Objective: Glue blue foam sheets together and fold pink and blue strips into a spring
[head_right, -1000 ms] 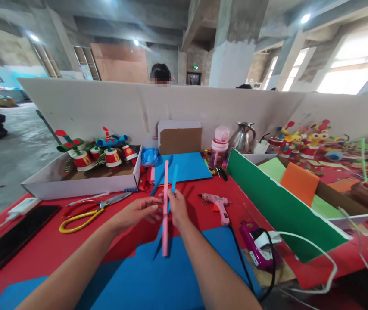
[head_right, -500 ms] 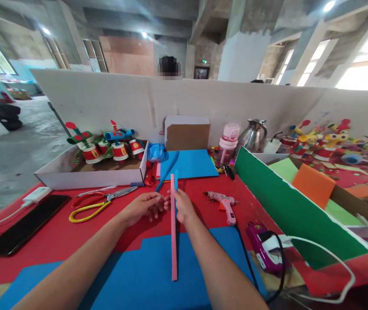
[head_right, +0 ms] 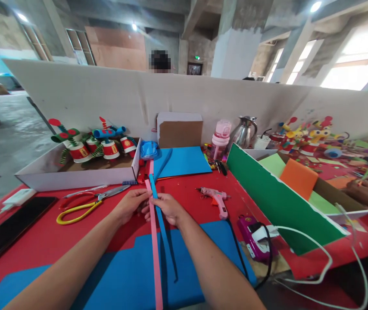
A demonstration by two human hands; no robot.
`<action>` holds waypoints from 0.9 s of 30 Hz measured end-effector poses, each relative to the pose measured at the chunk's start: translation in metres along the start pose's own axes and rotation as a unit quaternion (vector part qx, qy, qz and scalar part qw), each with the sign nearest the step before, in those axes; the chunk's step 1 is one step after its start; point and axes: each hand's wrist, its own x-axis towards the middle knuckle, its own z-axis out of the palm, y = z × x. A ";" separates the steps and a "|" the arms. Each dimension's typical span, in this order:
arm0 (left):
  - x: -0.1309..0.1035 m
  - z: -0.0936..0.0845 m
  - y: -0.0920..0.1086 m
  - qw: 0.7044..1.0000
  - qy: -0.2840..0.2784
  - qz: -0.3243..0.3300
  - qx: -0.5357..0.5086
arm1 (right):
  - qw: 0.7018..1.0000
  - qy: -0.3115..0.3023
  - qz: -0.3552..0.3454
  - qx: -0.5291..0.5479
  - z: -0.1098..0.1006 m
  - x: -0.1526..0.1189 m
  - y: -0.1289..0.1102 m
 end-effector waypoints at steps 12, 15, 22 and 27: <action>0.002 0.003 0.002 0.941 -0.013 0.092 0.327 | 0.951 0.248 -0.123 0.138 -0.011 0.002 -0.023; 0.001 0.007 0.000 0.877 -0.011 0.158 0.454 | 0.952 0.249 -0.114 0.141 -0.013 0.003 -0.025; 0.001 0.009 -0.004 0.843 -0.010 0.163 0.513 | 0.955 0.254 -0.106 0.108 -0.007 0.004 -0.020; -0.002 0.009 0.001 0.838 0.008 0.162 0.521 | 0.957 0.263 -0.086 0.087 -0.008 0.004 -0.022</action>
